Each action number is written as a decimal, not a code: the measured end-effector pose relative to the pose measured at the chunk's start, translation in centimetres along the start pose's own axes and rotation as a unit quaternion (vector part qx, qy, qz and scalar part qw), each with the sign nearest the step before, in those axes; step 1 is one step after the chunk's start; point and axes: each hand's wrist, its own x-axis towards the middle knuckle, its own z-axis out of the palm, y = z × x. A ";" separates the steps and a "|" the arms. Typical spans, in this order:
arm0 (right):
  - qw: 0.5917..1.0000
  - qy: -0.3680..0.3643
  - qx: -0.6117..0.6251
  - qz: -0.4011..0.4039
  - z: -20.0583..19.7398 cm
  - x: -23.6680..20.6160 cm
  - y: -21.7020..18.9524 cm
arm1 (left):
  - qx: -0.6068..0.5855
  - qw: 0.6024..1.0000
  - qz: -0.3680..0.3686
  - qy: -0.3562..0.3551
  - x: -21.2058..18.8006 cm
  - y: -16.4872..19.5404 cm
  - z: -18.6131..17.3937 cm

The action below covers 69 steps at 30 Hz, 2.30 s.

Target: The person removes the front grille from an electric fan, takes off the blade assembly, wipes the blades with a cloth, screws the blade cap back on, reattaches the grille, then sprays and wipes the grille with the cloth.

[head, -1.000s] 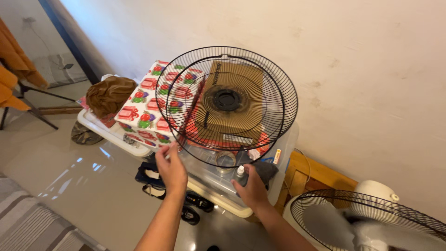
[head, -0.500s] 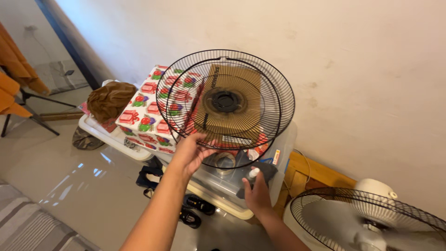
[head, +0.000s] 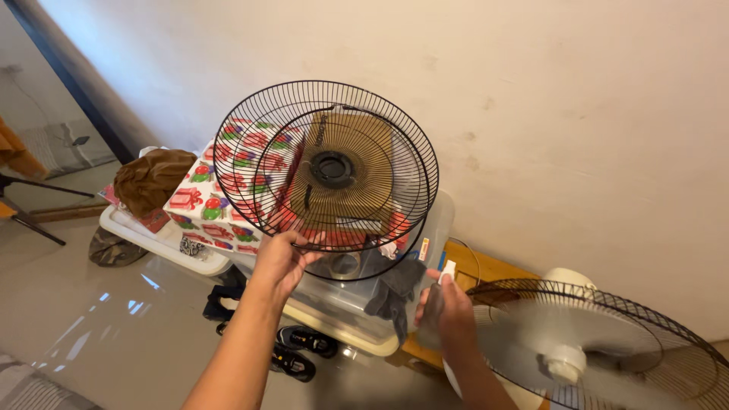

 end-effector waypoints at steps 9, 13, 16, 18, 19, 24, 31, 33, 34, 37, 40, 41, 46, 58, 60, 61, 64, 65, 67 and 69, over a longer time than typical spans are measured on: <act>0.995 -0.013 -0.062 0.079 -2.0 -0.4 -0.4 | -0.094 0.995 -0.032 0.024 -1.7 -1.0 1.3; 0.992 -0.083 0.001 0.095 -3.3 -1.8 -1.7 | -0.058 0.998 0.027 0.018 -3.5 -2.2 0.8; 0.981 -0.155 0.051 0.108 -4.0 -2.7 -3.8 | -0.075 0.995 0.054 -0.036 -4.9 -2.6 0.6; 0.968 -0.196 0.079 0.133 -4.2 -3.3 -5.5 | -0.029 0.997 0.068 0.005 -6.6 -2.8 0.5; 0.963 -0.216 0.079 0.143 -4.3 -3.5 -6.3 | -0.013 0.998 0.067 0.011 -7.8 -2.7 0.3; 0.956 -0.235 0.024 0.172 -5.2 -5.4 -9.6 | 0.046 0.994 0.070 0.073 -15.9 -3.8 -0.7; 0.944 -0.249 -0.124 0.175 -4.4 -6.5 -8.8 | 0.077 0.986 0.059 0.133 -27.6 -8.5 -2.8; 0.940 -0.239 -0.176 0.166 -3.9 -6.9 -7.9 | 0.070 0.985 0.048 0.153 -30.5 -10.1 -2.9; 0.940 -0.233 -0.190 0.158 -3.8 -7.3 -7.4 | 0.067 0.984 0.045 0.160 -31.9 -10.9 -2.9; 0.937 -0.210 -0.234 0.150 -3.5 -8.0 -6.1 | 0.065 0.980 0.025 0.187 -35.4 -12.7 -2.7; 0.930 -0.190 -0.272 0.160 -3.5 -8.5 -5.0 | 0.076 0.977 0.002 0.200 -37.8 -13.3 -2.8; 0.930 -0.191 -0.276 0.151 -3.5 -8.6 -4.6 | 0.077 0.980 0.005 0.182 -38.3 -13.3 -2.9; 0.924 -0.134 -0.351 0.069 -3.4 -9.9 -3.1 | 0.113 0.983 -0.008 0.142 -39.6 -13.0 -3.7; 0.855 0.016 -0.507 -0.108 -2.2 -12.4 -3.5 | 0.133 0.979 -0.119 0.098 -38.9 -10.2 -5.7; 0.835 0.041 -0.528 -0.147 -2.9 -13.0 -3.2 | 0.134 0.982 -0.117 0.066 -38.7 -9.9 -6.4; 0.838 0.053 -0.523 -0.146 -3.3 -13.3 -3.1 | 0.138 0.981 -0.124 0.057 -38.5 -9.7 -6.8; 0.837 0.082 -0.520 -0.148 -4.6 -14.3 -2.8 | 0.149 0.978 -0.141 0.031 -37.8 -9.3 -7.7; 0.830 0.089 -0.528 -0.153 -5.0 -14.6 -2.9 | 0.155 0.977 -0.145 0.024 -37.7 -9.3 -7.9; 0.836 0.103 -0.518 -0.152 -5.7 -15.2 -3.1 | 0.160 0.975 -0.153 0.009 -37.3 -9.1 -8.3; 0.857 0.116 -0.482 -0.140 -6.4 -15.9 -3.4 | 0.158 0.973 -0.165 -0.007 -37.1 -9.2 -8.5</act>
